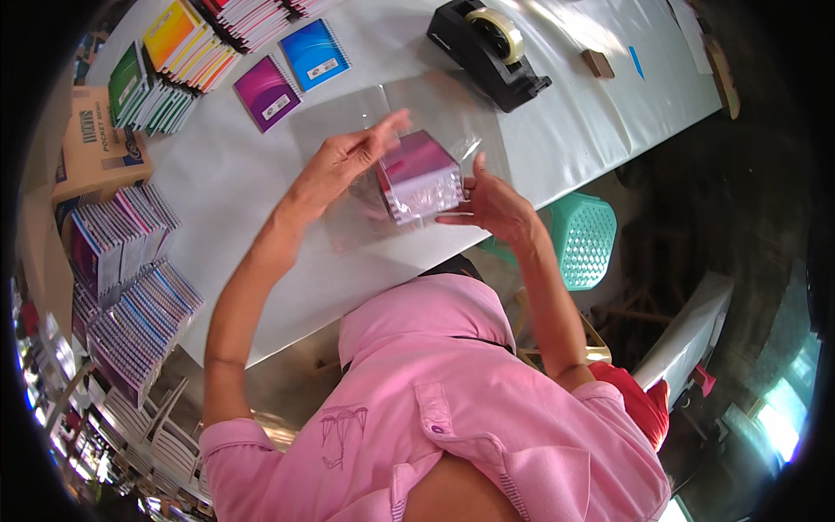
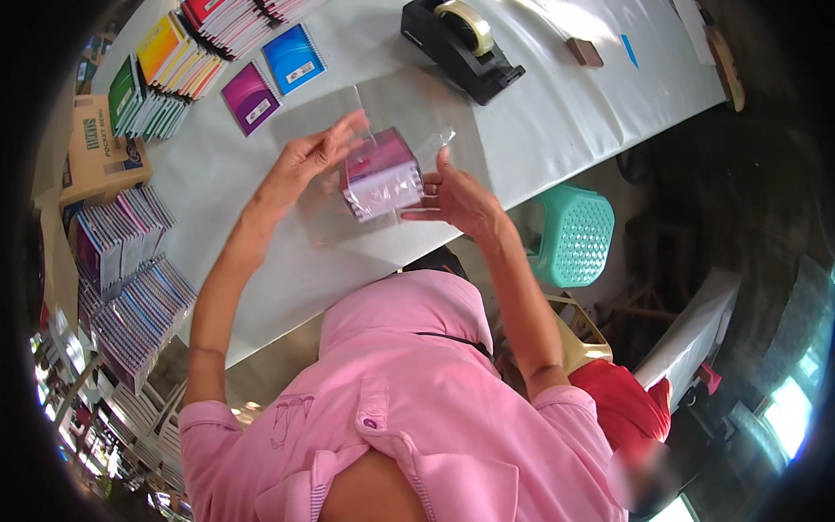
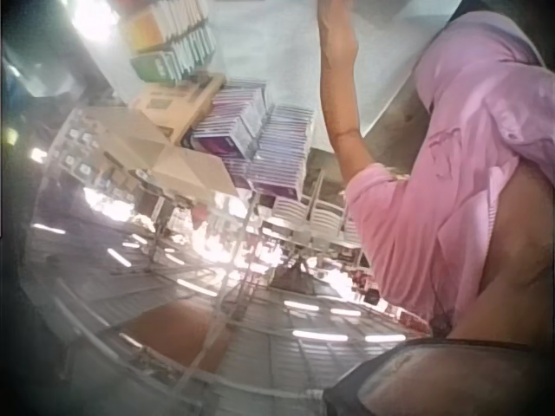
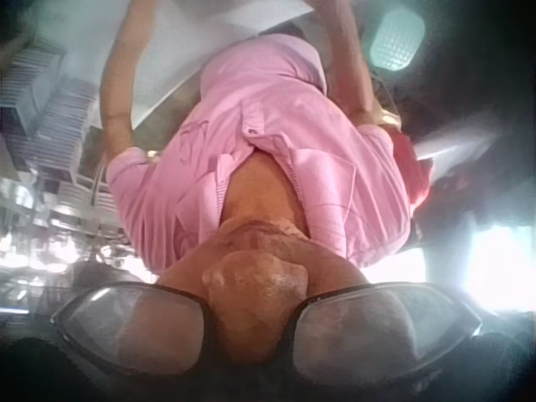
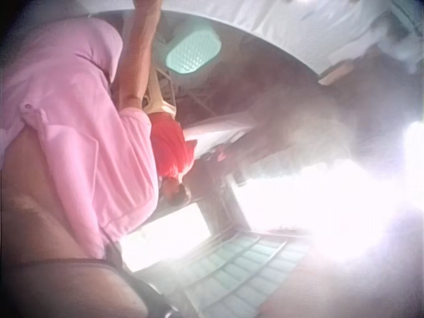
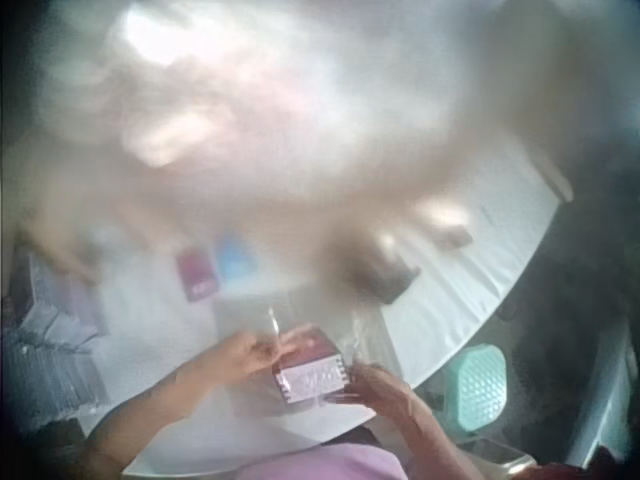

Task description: The person places stacks of colorful spiral-bound notebooks into clear plastic bags on a white table. They smooth the plastic around the notebooks and seal the bags using a tape dispenser. The person repeatedly picks up new stacks of notebooks, inserts them into bags, and seals them.

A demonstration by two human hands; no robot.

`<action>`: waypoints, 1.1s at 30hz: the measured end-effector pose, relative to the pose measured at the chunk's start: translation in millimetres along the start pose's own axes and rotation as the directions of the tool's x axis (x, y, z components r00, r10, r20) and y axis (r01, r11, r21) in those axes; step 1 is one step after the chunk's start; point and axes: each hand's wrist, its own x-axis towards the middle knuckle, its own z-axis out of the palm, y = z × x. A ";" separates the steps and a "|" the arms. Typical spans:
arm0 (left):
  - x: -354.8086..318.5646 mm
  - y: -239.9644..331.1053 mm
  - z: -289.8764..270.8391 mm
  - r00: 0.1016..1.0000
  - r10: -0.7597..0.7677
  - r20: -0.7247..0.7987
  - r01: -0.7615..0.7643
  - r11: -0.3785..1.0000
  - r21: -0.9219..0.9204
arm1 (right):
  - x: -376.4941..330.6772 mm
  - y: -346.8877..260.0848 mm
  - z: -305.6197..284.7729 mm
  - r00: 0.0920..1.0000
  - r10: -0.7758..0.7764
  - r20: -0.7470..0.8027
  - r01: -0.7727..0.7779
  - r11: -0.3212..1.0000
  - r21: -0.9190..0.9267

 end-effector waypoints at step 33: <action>-19.4 -139.9 34.3 0.684 0.571 -0.455 -0.118 0.701 0.703 | 145.2 82.9 501.0 0.617 -0.118 0.778 0.661 0.614 -0.431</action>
